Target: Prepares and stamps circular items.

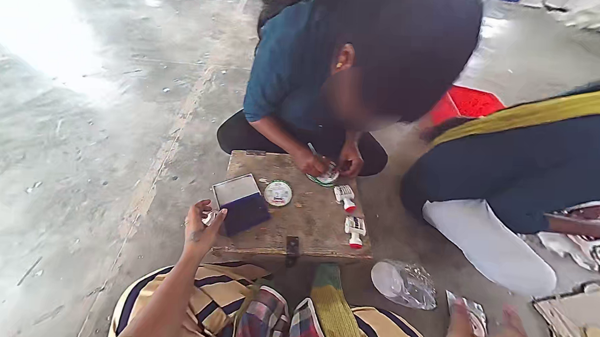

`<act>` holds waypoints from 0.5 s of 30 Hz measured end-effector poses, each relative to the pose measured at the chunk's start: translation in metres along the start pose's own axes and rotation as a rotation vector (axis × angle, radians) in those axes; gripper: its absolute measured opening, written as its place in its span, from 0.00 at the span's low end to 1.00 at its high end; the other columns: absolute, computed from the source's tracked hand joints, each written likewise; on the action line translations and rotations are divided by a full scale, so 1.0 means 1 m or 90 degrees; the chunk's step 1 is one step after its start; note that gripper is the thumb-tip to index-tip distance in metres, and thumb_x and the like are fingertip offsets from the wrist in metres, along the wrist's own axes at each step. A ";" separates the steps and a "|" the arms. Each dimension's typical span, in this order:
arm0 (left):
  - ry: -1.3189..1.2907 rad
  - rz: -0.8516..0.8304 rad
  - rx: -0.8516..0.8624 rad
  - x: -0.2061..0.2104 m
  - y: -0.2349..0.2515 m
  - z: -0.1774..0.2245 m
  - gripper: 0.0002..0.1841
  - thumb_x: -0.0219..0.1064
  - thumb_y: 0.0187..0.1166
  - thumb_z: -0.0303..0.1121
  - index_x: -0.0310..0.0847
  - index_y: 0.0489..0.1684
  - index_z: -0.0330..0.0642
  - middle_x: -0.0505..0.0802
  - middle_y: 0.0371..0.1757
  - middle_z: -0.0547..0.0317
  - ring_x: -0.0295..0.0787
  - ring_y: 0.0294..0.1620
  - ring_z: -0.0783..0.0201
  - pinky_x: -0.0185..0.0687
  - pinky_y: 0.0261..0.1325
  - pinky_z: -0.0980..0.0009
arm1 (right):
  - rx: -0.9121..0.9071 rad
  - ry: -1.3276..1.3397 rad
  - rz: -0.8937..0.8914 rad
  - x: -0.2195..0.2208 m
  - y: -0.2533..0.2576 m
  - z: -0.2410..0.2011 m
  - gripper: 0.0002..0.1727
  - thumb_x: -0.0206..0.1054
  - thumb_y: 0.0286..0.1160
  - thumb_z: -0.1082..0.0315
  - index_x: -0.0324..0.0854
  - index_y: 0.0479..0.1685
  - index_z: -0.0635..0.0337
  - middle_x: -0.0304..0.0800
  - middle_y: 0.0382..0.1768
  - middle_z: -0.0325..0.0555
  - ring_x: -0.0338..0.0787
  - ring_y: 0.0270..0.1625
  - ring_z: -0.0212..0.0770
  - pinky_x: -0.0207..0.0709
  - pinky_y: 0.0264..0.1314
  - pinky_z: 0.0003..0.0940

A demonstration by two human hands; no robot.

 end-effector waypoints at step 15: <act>-0.202 -0.064 -0.142 0.013 0.027 0.008 0.35 0.63 0.86 0.34 0.52 0.88 0.28 0.76 0.76 0.27 0.81 0.72 0.45 0.76 0.73 0.55 | -0.330 -0.143 -0.829 0.292 0.038 -0.244 0.55 0.85 0.59 0.57 0.59 0.92 0.48 0.51 0.93 0.56 0.52 0.93 0.63 0.51 0.86 0.69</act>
Point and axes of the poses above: each hand's wrist, its own y-axis towards the middle knuckle, its own x-axis out of the palm, z = x × y, the point moved 1 cm from there along y, towards the middle knuckle
